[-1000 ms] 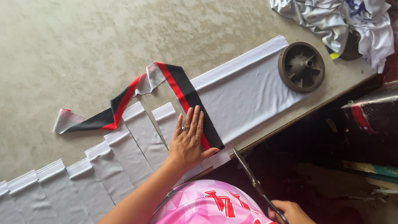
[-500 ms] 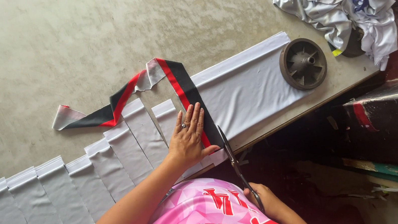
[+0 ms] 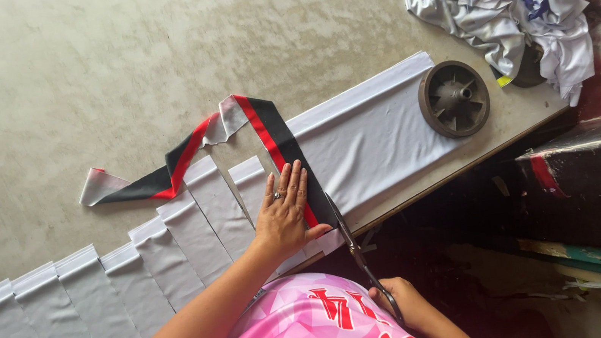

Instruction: Using large scissors to cut individual strips of fabric from a larger piece on a cutting table, using a heavy metal weight to keep the fabric in place.

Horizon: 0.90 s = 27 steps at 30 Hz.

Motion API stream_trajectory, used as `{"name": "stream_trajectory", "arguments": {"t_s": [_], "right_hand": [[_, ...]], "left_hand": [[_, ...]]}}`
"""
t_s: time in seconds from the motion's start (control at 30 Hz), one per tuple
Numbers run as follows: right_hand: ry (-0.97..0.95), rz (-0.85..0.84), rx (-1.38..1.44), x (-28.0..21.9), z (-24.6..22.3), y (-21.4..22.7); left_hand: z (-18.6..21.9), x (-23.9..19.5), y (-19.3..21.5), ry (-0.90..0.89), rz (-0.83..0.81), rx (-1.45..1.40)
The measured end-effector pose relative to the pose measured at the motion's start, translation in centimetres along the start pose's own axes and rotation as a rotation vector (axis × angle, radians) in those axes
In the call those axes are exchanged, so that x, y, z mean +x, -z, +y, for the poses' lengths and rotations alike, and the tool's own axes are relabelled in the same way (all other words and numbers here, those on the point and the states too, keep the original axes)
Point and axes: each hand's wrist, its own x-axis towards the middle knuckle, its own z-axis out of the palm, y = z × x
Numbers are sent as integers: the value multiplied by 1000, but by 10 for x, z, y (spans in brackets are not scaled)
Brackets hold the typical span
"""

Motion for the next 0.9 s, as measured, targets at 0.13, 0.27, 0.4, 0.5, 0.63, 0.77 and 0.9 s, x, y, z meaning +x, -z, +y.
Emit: {"name": "stream_trajectory", "arguments": {"t_s": [0.13,0.27,0.4,0.5,0.63,0.77,0.9], "right_hand": [[46,-13,-142,18,-8,5],[-4,36,-113,25,-4,0],[113,134,-35,24,6,-4],[122,138,-82,28,12,-2],[58,43,-113,31,-13,8],[-19,-26,-107,29,-52,15],[-42,-6,-43,33,-55,10]], "left_hand": [[0,0,-4,3,-15,17],[0,1,-2,9,-12,25],[0,2,-3,8,-25,30],[0,2,-3,9,-36,42],[-1,3,-4,8,-9,41],[2,1,-4,15,-18,34],[1,1,-3,10,-3,34]]}}
